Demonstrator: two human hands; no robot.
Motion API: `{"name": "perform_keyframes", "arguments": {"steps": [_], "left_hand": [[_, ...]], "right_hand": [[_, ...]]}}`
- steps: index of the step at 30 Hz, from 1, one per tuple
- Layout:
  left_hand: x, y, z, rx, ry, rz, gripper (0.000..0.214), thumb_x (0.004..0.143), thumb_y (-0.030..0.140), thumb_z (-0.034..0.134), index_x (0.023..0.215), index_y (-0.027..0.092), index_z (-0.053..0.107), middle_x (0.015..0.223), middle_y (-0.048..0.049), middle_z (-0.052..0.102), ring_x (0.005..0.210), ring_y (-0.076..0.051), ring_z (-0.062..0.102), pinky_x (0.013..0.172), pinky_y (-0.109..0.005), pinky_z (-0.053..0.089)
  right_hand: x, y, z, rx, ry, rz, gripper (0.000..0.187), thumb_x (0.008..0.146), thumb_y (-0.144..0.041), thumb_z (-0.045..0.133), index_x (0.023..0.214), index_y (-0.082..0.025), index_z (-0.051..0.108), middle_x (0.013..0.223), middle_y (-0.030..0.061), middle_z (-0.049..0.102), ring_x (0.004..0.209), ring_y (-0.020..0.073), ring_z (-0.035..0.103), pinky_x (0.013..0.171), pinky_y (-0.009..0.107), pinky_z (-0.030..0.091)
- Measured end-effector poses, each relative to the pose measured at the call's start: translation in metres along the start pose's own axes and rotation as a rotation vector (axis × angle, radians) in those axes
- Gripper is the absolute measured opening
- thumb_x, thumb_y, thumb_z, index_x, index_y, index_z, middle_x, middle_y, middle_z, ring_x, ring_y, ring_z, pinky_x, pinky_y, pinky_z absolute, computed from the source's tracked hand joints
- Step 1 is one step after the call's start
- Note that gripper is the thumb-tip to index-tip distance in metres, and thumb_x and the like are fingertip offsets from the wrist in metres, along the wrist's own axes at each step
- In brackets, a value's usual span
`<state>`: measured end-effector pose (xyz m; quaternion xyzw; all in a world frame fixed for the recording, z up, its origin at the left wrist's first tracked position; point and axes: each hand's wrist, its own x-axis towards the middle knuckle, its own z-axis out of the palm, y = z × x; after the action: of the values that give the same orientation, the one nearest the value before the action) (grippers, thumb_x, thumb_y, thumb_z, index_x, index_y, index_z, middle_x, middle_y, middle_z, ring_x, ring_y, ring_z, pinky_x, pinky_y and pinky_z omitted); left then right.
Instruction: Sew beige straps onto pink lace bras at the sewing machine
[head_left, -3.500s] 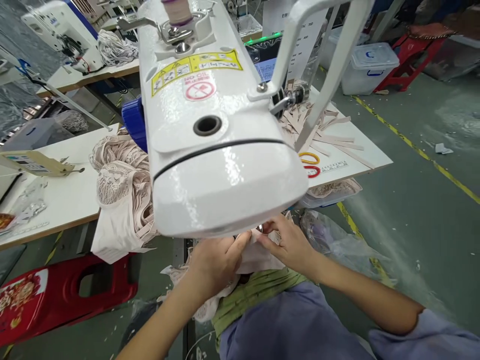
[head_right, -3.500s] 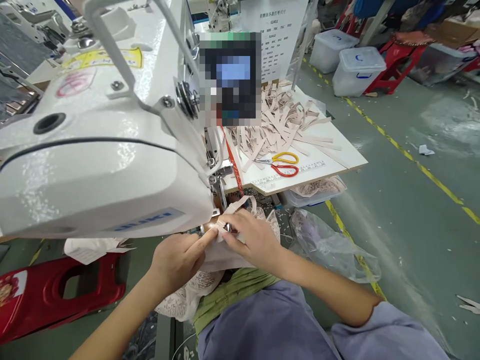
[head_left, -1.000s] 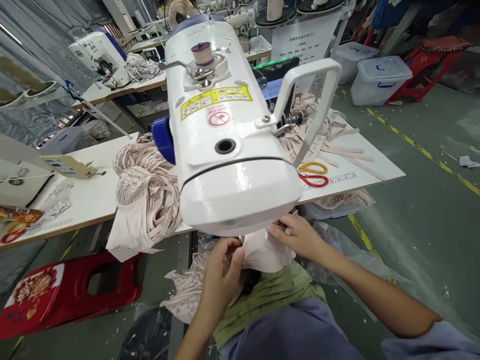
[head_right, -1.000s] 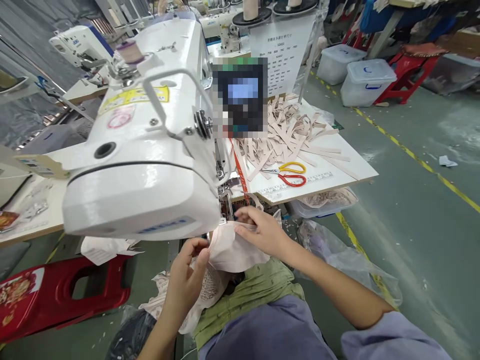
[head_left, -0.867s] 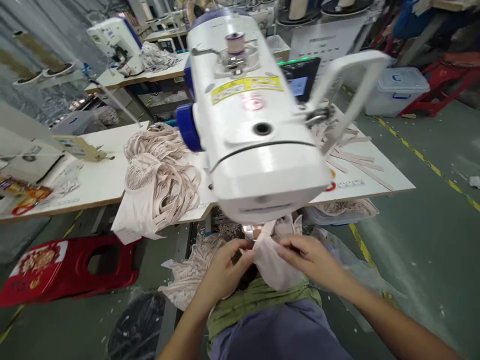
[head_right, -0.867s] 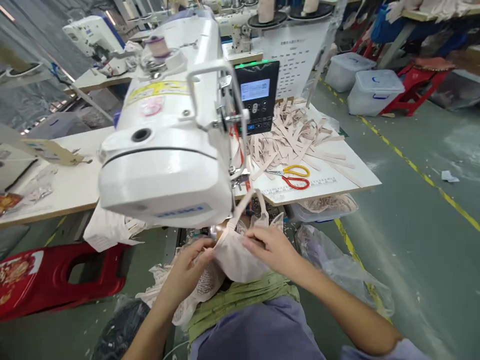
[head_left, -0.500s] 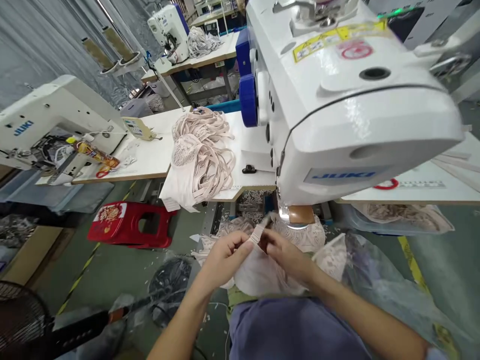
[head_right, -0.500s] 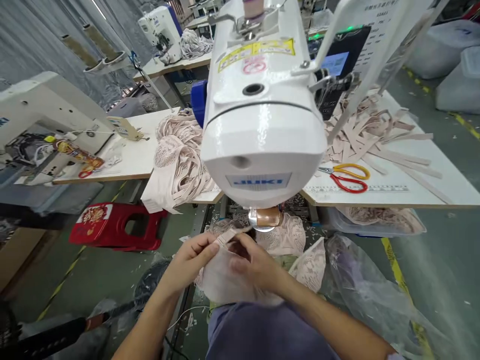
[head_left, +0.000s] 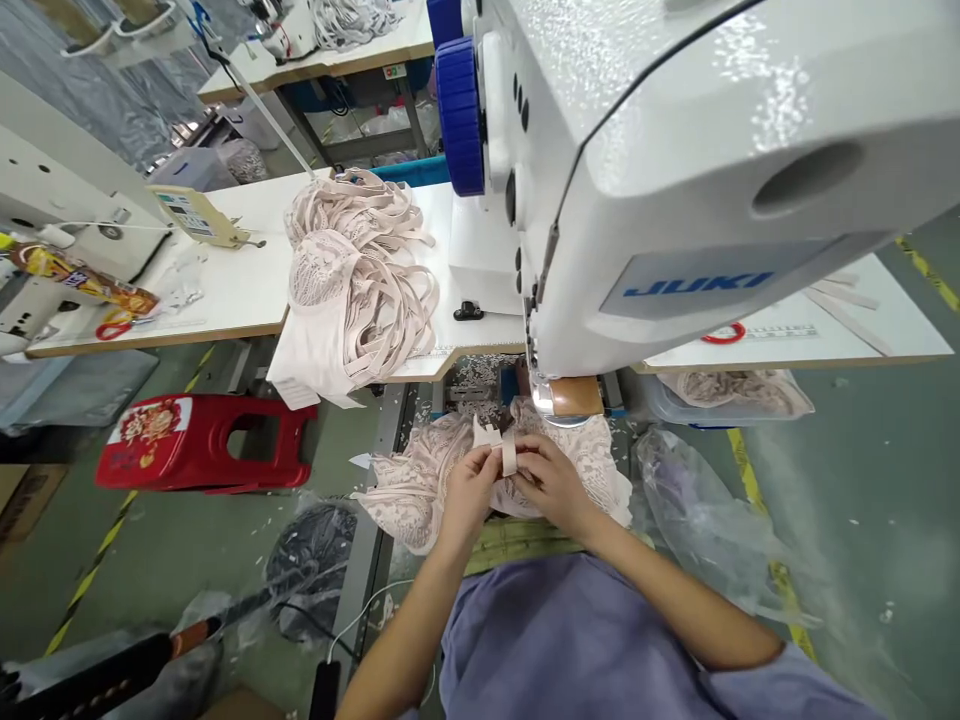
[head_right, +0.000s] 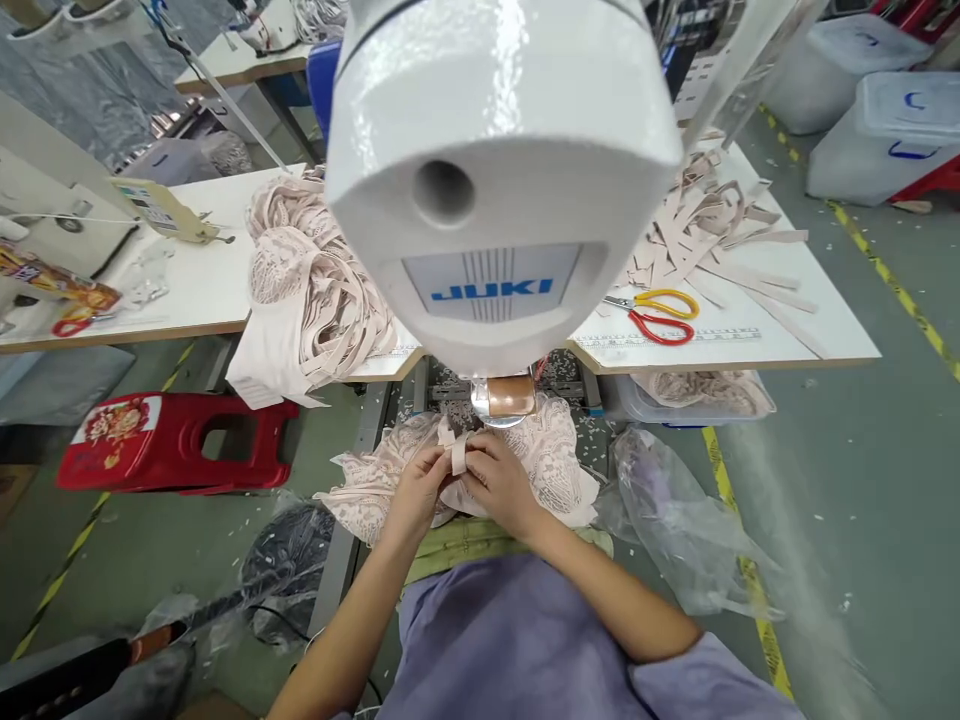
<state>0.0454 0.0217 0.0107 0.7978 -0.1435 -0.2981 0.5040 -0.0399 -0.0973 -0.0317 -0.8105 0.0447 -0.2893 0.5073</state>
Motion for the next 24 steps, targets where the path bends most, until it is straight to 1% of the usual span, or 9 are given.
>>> {"name": "perform_keyframes", "arguments": {"steps": [2,5,8,10,13,17,20,22,24], "left_hand": [[-0.002,-0.001,0.001,0.009,0.011,0.028,0.036,0.091,0.050,0.046,0.081,0.020,0.062,0.072,-0.0009,0.060,0.073,-0.018,0.059,0.068,-0.028,0.050],[-0.007,0.007,-0.004,0.056,-0.005,0.072,0.032,0.089,0.049,0.051,0.082,0.020,0.064,0.067,0.0009,0.057,0.066,-0.017,0.054,0.062,-0.026,0.046],[-0.013,0.020,-0.009,0.088,-0.046,0.103,0.032,0.089,0.048,0.052,0.090,0.020,0.068,0.069,-0.0002,0.059,0.069,-0.018,0.056,0.062,-0.026,0.045],[-0.016,0.028,-0.011,0.122,-0.063,0.110,0.035,0.089,0.048,0.049,0.094,0.019,0.068,0.072,-0.0012,0.062,0.071,-0.019,0.057,0.064,-0.026,0.046],[-0.016,0.033,-0.010,0.187,-0.064,0.115,0.038,0.090,0.049,0.044,0.089,0.019,0.067,0.073,-0.0013,0.062,0.068,-0.018,0.056,0.062,-0.026,0.044],[-0.009,0.025,-0.002,0.232,-0.062,0.135,0.037,0.093,0.048,0.041,0.080,0.020,0.060,0.069,0.0006,0.055,0.065,-0.016,0.050,0.060,-0.025,0.039],[0.001,0.016,0.004,0.260,-0.072,0.173,0.037,0.094,0.050,0.042,0.077,0.021,0.055,0.065,0.0019,0.052,0.064,-0.016,0.048,0.059,-0.025,0.037],[0.008,0.012,0.004,0.274,-0.088,0.211,0.037,0.093,0.051,0.045,0.073,0.021,0.052,0.063,0.0018,0.052,0.063,-0.016,0.047,0.059,-0.026,0.036],[0.013,0.011,0.000,0.301,-0.101,0.247,0.038,0.093,0.050,0.044,0.069,0.022,0.050,0.060,0.0018,0.051,0.060,-0.017,0.047,0.058,-0.026,0.036]], "right_hand": [[-0.003,0.001,-0.009,-0.041,0.019,-0.014,0.011,0.089,-0.021,0.056,0.091,-0.024,0.066,0.094,0.0074,0.065,0.087,0.0222,0.065,0.075,0.035,0.057],[-0.002,0.000,-0.019,-0.079,0.045,0.056,0.015,0.091,-0.027,0.058,0.103,-0.024,0.067,0.094,0.0071,0.065,0.073,0.0191,0.064,0.068,0.034,0.057],[0.007,-0.007,-0.025,-0.086,-0.049,0.084,0.024,0.094,-0.028,0.055,0.115,-0.026,0.066,0.102,0.0076,0.067,0.070,0.0175,0.063,0.070,0.034,0.056],[0.016,-0.013,-0.027,-0.063,-0.102,0.085,0.023,0.095,-0.027,0.054,0.114,-0.026,0.067,0.101,0.0062,0.069,0.073,0.0175,0.064,0.071,0.033,0.055],[0.023,-0.018,-0.027,0.004,-0.072,0.134,0.013,0.093,-0.026,0.058,0.101,-0.025,0.068,0.090,0.0033,0.070,0.070,0.0166,0.062,0.067,0.030,0.053],[0.014,-0.009,-0.019,0.083,-0.027,0.195,0.009,0.092,-0.024,0.060,0.093,-0.025,0.069,0.086,0.0020,0.071,0.076,0.0166,0.065,0.068,0.028,0.053],[0.005,0.001,-0.017,-0.010,-0.073,0.128,0.015,0.093,-0.026,0.057,0.091,-0.027,0.072,0.091,0.0035,0.071,0.085,0.0196,0.066,0.078,0.033,0.056],[0.007,0.008,-0.029,-0.091,-0.128,0.071,0.019,0.093,-0.030,0.055,0.088,-0.030,0.073,0.090,0.0030,0.071,0.086,0.0206,0.066,0.078,0.035,0.057],[0.019,0.014,-0.059,-0.220,-0.095,0.078,0.019,0.093,-0.032,0.055,0.091,-0.032,0.073,0.090,0.0024,0.071,0.086,0.0219,0.066,0.077,0.037,0.058]]}}
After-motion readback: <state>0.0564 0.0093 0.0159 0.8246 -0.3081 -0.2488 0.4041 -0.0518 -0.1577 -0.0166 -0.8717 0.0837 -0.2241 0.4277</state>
